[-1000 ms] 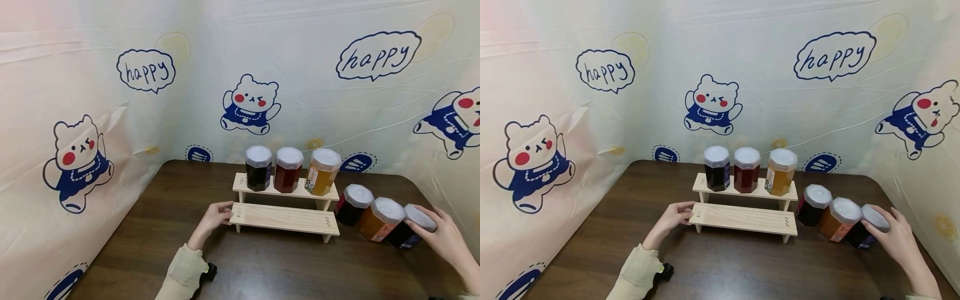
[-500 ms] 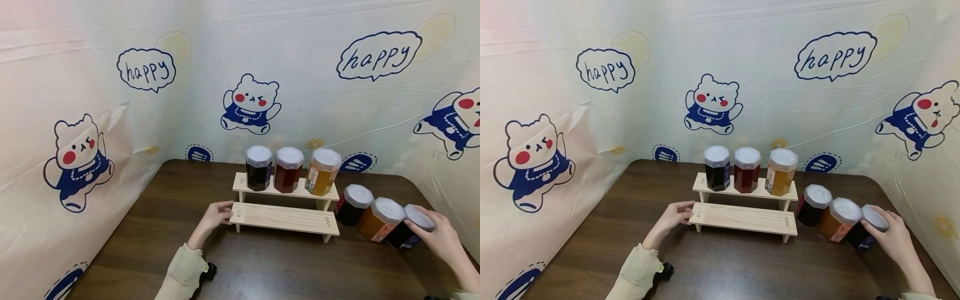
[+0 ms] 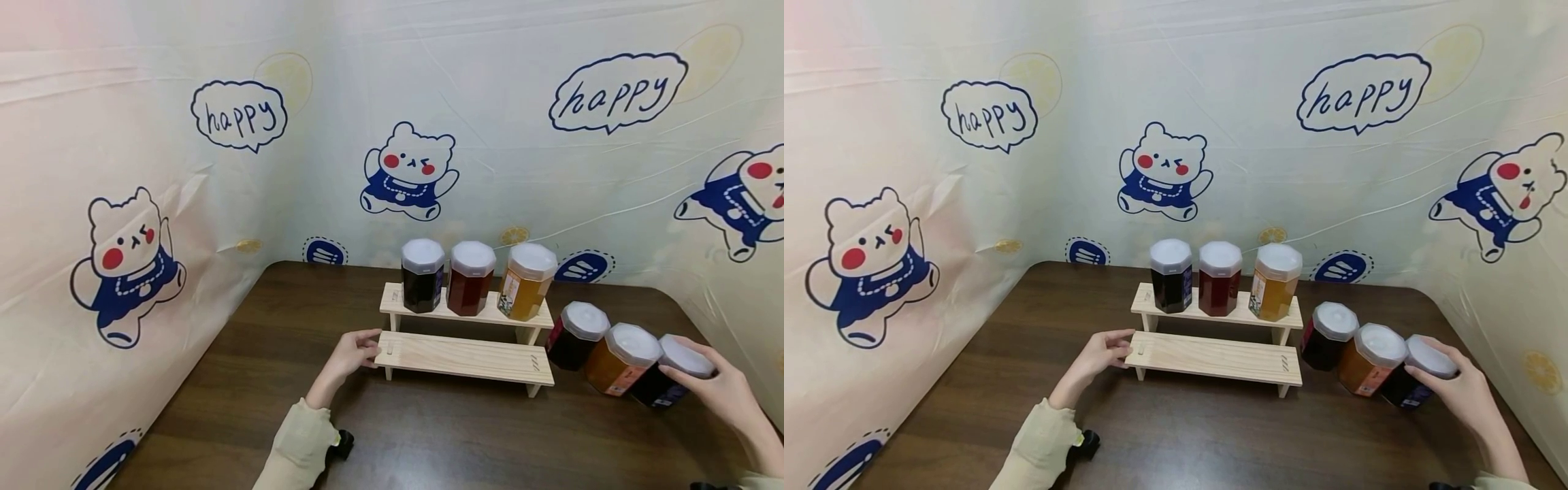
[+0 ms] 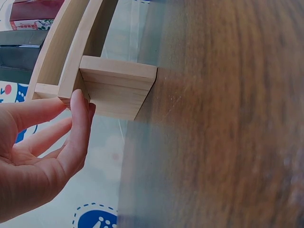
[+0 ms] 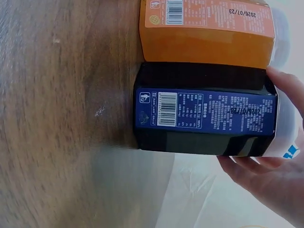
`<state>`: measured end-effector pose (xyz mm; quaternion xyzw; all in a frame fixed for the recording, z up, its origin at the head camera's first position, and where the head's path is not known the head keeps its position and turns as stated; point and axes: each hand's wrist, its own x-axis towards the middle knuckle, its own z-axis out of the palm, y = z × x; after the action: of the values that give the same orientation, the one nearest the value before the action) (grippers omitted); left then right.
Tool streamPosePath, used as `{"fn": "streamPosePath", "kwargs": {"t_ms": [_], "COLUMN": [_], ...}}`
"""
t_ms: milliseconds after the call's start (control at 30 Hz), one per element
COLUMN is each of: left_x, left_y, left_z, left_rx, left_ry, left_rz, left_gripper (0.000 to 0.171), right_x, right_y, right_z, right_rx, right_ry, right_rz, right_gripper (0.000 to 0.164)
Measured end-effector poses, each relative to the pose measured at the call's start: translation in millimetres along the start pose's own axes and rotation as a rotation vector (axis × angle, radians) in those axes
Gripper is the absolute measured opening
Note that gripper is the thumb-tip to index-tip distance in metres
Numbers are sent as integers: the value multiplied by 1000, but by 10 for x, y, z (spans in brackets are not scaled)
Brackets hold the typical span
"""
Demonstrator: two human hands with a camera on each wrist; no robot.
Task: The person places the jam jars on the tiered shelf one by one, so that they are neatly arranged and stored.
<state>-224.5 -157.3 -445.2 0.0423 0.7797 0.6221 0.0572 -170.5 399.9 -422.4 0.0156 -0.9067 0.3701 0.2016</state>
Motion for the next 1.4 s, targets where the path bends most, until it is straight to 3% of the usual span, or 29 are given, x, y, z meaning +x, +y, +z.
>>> {"fn": "streamPosePath", "kwargs": {"t_ms": [167,533,800,1167,1400], "left_x": [11,-4,19,32,36], "left_y": [-13,-37,-35,-52,-40], "left_z": [-5,16,19,6,6], "left_rx": [13,-3,-10,-2,-1], "left_ry": [2,-16,-4,-10,6], "left_rz": [-12,-2,-12,-11,-22], "left_gripper": [36,37,37,37,38], "right_x": [-4,-94,-150,-279,-294], "right_y": [7,-64,-227,-424,-595], "right_z": [3,58,68,-42,-62], "right_rx": [-13,-212,-228,-278,-272], "right_ry": [24,139,261,192,189], "right_rz": [25,104,153,163,97], "right_gripper": [56,58,58,61,60]}}
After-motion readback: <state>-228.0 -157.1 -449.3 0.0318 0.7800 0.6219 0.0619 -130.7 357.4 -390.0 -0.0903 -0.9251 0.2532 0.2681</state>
